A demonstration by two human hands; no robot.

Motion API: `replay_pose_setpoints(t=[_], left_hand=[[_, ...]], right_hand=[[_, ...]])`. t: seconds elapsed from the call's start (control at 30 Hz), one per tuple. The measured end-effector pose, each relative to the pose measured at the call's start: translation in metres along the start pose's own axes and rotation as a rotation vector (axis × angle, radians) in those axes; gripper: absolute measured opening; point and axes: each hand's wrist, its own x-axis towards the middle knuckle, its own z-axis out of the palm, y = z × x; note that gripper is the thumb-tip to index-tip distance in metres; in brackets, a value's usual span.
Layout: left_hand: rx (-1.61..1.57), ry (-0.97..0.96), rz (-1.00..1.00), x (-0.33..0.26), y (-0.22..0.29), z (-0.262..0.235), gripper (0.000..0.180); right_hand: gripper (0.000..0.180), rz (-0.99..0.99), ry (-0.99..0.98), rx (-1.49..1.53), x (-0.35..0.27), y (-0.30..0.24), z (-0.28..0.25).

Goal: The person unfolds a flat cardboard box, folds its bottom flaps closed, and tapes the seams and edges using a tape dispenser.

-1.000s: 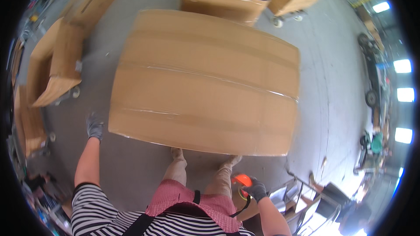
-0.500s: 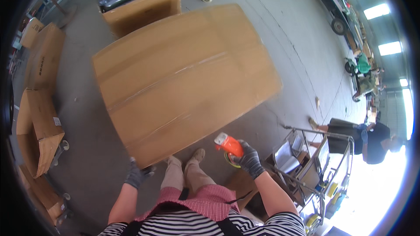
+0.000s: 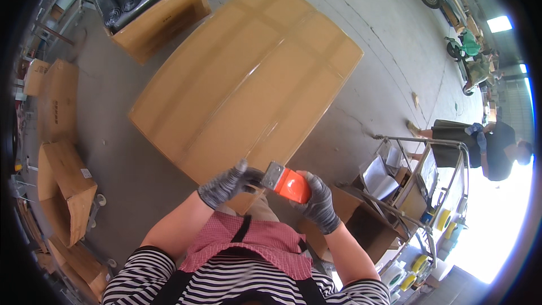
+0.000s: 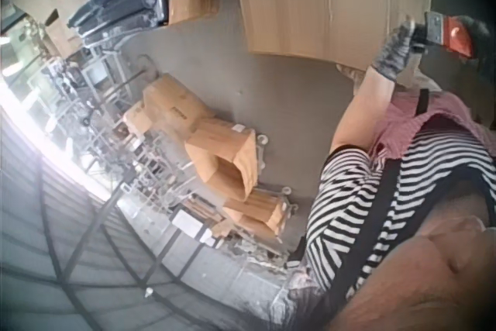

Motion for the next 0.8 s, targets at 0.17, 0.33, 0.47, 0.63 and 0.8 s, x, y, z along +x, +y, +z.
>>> replay_pose_setpoints(t=[0.17, 0.33, 0.47, 0.63, 0.8], left_hand=[[0.111, -0.083, 0.004, 0.01, 0.025, 0.007, 0.061], [-0.265, -0.22, -0.103, 0.0, 0.06, -0.065, 0.036], [0.019, -0.102, -0.034, -0.021, 0.102, -0.154, 0.033], [0.684, 0.284, 0.295, -0.055, 0.199, -0.259, 0.022], [0.914, 0.604, 0.256, -0.064, 0.315, -0.404, 0.016]], right_hand=[[0.063, 0.013, -0.008, -0.14, 0.012, -0.023, 0.014], [0.066, 0.137, 0.016, -0.141, 0.056, -0.045, 0.085], [0.068, 0.13, -0.092, -0.168, 0.114, -0.062, 0.156], [0.07, 0.243, -0.195, -0.153, 0.187, -0.085, 0.236], [0.07, 0.291, -0.142, -0.327, 0.219, -0.08, 0.287]])
